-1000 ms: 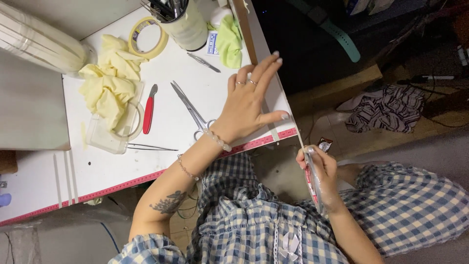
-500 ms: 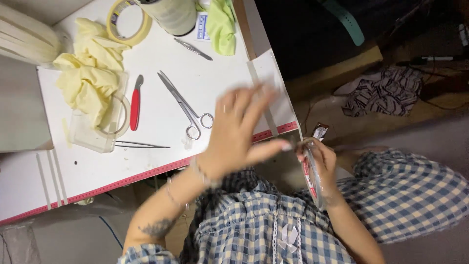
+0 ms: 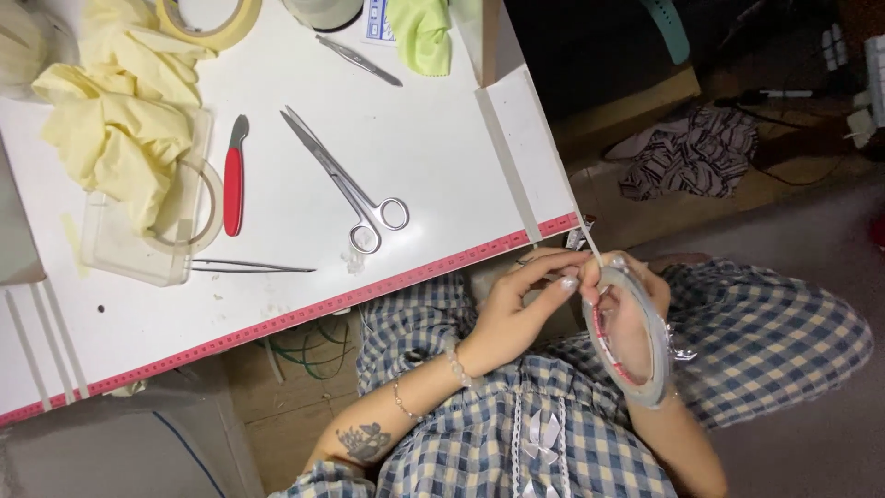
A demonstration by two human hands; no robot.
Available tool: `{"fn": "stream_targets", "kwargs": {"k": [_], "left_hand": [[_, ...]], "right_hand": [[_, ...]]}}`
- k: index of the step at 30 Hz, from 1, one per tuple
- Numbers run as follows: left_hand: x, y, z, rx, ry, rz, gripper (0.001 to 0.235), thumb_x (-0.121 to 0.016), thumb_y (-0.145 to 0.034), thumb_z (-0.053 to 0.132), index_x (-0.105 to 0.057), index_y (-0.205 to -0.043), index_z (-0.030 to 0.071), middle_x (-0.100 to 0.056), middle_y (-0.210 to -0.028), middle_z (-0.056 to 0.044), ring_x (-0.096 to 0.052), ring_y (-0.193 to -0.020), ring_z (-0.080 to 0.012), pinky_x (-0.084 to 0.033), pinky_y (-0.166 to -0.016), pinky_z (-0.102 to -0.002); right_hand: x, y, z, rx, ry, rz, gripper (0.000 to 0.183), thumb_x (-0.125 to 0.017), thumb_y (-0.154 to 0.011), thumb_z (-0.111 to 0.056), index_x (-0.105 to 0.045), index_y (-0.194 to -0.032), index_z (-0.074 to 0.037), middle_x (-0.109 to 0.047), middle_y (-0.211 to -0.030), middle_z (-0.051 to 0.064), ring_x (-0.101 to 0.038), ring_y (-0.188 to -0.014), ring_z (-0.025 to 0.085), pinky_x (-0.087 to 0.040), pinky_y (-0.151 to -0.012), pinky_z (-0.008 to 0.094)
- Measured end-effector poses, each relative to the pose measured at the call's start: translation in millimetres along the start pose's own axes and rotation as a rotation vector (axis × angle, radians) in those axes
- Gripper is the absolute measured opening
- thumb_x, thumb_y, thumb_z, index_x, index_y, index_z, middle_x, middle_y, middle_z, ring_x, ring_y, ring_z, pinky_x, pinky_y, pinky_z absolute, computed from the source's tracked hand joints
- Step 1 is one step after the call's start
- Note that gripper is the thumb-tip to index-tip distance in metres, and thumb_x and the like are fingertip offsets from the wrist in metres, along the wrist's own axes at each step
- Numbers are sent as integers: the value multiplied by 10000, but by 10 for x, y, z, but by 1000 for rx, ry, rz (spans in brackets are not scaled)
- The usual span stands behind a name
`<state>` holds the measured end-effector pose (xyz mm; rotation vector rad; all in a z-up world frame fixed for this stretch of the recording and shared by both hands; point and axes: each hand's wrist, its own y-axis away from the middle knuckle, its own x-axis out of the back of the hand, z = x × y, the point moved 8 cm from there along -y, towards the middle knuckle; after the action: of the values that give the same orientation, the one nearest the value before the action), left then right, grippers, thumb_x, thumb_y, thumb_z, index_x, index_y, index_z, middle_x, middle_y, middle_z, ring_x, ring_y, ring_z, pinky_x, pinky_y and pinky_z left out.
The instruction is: Measuring and cutting thin plastic strips from a roll using a ruler, pen, and scissors on a workbench.
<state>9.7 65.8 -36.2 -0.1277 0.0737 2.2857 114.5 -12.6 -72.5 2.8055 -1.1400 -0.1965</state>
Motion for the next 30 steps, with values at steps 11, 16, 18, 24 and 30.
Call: {"fn": "stream_targets", "kwargs": {"k": [11, 16, 18, 24, 30], "left_hand": [[-165, -221, -416, 182, 408, 62, 282, -673, -917, 223, -684, -1165, 89, -686, -943, -78, -646, -755, -79, -537, -739, -234], [-232, -348, -747, 199, 613, 24, 277, -708, -888, 160, -673, -1132, 34, -681, -926, -69, -653, -753, -90, -548, -737, -235], [-222, -350, -872, 189, 593, 47, 272, -729, -873, 159, -681, -1104, 23, -677, -966, -68, -630, -831, -79, -531, -794, -248], [-238, -499, -940, 7, 338, -247, 203, -591, -962, 304, -700, -1060, 163, -664, -1155, -11, -569, -1174, -179, -377, -1124, -334], [-198, -461, -850, 15, 404, -242, 200, -610, -957, 273, -696, -1074, 137, -667, -1140, -13, -605, -1105, -148, -442, -1067, -266]], "right_hand": [[258, -44, 629, -211, 11, 153, 65, -563, -820, 5, -596, -875, 17, -520, -662, 25, -577, -618, 79, -493, -576, 192], [307, -199, 546, -57, -120, 78, 195, -545, -967, -116, -590, -817, -1, -524, -666, 54, -503, -556, 90, -408, -464, 194], [347, -188, 368, -62, -111, 72, 244, -522, -992, -169, -600, -843, 8, -574, -714, 66, -540, -589, 92, -442, -484, 220], [-6, 129, -1172, 658, 603, 185, 107, -462, -1124, 98, -551, -1117, 156, -585, -1181, 319, -555, -941, 307, -493, -772, 339], [-1836, 555, -1187, 902, 799, -472, 350, -686, -855, -99, -582, -1174, 0, -566, -1273, 160, -533, -1189, 316, -395, -1084, 482]]}}
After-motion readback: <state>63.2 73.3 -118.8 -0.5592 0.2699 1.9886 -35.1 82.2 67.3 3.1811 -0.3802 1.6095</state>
